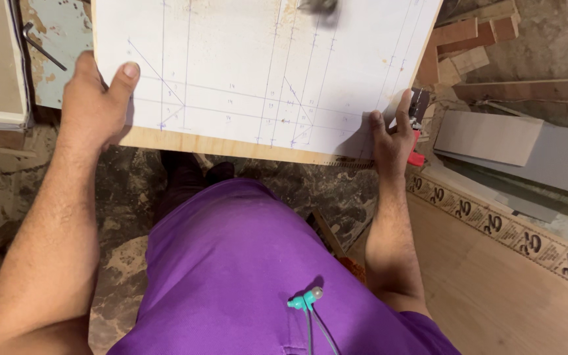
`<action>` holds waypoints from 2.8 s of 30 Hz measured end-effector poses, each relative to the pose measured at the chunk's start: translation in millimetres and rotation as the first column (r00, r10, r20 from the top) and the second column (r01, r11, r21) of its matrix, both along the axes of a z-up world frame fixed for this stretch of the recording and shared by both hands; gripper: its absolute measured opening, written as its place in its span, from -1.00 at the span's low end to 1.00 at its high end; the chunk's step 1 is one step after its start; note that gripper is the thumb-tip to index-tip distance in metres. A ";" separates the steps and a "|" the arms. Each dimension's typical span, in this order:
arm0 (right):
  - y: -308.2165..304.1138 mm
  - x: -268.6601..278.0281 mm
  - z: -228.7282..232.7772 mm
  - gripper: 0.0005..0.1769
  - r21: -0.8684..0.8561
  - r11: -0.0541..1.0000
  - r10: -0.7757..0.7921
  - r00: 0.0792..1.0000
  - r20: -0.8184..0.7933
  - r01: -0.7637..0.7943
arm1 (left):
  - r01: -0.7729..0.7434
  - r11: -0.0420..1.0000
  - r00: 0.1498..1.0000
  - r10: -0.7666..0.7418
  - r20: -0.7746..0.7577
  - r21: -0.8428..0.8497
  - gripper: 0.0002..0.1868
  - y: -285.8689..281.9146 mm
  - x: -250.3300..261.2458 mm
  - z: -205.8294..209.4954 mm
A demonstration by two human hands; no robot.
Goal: The person positions a large white board with a central cutout onto a table saw, aligning it with the blade. They then guide the board through the saw to make a cut along a marked line, holding the board with both hands for stability.
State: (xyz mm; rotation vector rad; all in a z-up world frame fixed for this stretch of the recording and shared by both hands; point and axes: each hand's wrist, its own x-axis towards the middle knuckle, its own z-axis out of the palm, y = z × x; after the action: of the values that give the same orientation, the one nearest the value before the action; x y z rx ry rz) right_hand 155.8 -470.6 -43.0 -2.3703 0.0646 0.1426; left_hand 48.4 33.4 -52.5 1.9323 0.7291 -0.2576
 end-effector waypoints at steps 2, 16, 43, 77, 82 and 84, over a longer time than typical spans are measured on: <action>0.8 0.9 -0.5 -0.08 0.003 1.000 0.012 1.000 0.010 -0.012 | 0.001 1.000 1.000 -0.001 0.027 0.001 -0.43 0.7 0.8 0.3; 8.1 8.7 -1.2 0.03 -0.036 0.999 -0.037 0.997 -0.068 0.035 | 0.019 0.999 1.000 -0.020 0.022 0.045 -0.41 6.8 3.5 -11.1; 15.0 20.1 -11.2 -0.03 -0.133 0.991 -0.019 0.999 -0.040 0.014 | 0.009 0.999 1.000 -0.010 0.022 0.036 -0.41 16.3 11.9 -26.3; 22.9 -79.0 10.6 -0.09 -0.211 0.967 -0.191 0.957 -0.219 0.144 | -0.009 1.000 0.998 0.011 -0.070 0.027 -0.35 -2.1 -68.2 -10.2; 6.6 -102.2 -12.6 -0.33 0.157 0.987 -0.033 0.997 -0.066 0.043 | -0.003 1.000 0.981 0.004 -0.195 0.003 -0.37 10.9 -53.0 -3.1; 9.0 -101.3 -16.9 -0.44 0.193 0.965 -0.124 0.960 -0.252 0.175 | 0.024 1.000 0.973 -0.019 -0.229 0.016 -0.38 20.6 -40.2 2.7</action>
State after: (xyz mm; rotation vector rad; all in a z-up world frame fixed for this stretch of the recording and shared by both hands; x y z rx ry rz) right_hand 54.5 -461.6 -59.9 -2.1136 0.3285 0.3436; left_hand 8.2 54.0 -49.8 1.9484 0.8636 -0.4948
